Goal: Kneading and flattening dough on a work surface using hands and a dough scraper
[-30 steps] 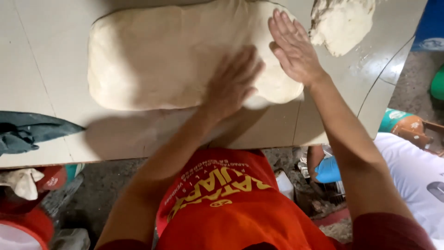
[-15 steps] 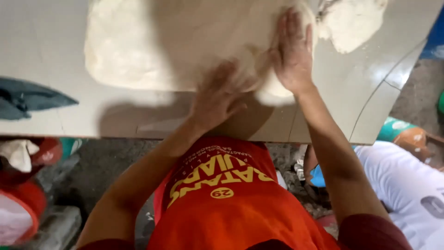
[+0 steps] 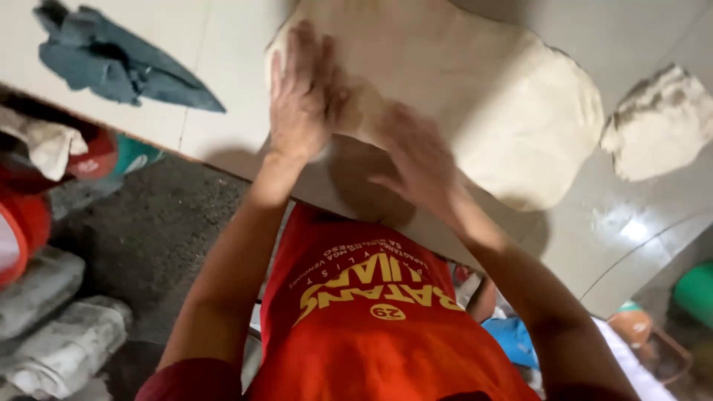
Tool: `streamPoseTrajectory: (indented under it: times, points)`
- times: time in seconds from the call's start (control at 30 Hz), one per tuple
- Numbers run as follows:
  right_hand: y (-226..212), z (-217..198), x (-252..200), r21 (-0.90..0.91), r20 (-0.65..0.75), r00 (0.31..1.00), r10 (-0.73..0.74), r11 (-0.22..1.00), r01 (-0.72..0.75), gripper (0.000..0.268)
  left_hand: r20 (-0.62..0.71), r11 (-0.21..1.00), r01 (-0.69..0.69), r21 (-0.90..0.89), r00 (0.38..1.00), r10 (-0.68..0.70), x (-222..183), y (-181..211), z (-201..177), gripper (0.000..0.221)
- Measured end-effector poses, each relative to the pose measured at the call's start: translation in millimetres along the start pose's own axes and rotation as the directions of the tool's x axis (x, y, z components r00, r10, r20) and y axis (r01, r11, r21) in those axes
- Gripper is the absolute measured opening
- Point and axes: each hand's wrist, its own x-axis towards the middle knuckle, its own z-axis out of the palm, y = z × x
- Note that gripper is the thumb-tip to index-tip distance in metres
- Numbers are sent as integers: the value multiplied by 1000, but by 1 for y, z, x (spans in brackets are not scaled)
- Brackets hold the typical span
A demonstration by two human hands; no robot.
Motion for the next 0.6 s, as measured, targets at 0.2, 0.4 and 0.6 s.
streamPoseTrajectory:
  times: [0.2, 0.4, 0.6]
  points:
    - [-16, 25, 73, -242, -30, 948, -318, 922, 302, 57, -169, 969, -229, -94, 963, 211, 30, -9, -14, 35]
    - [-28, -2, 73, 250, 37, 951, -307, 924, 288, 55, 127, 962, -176, 210, 980, 152, 83, 11, -1, 49]
    - [12, -14, 120, -964, -142, 879, 455, 138, -227, 73, -80, 970, -143, 197, 984, 161, 103, -2, 33, 53]
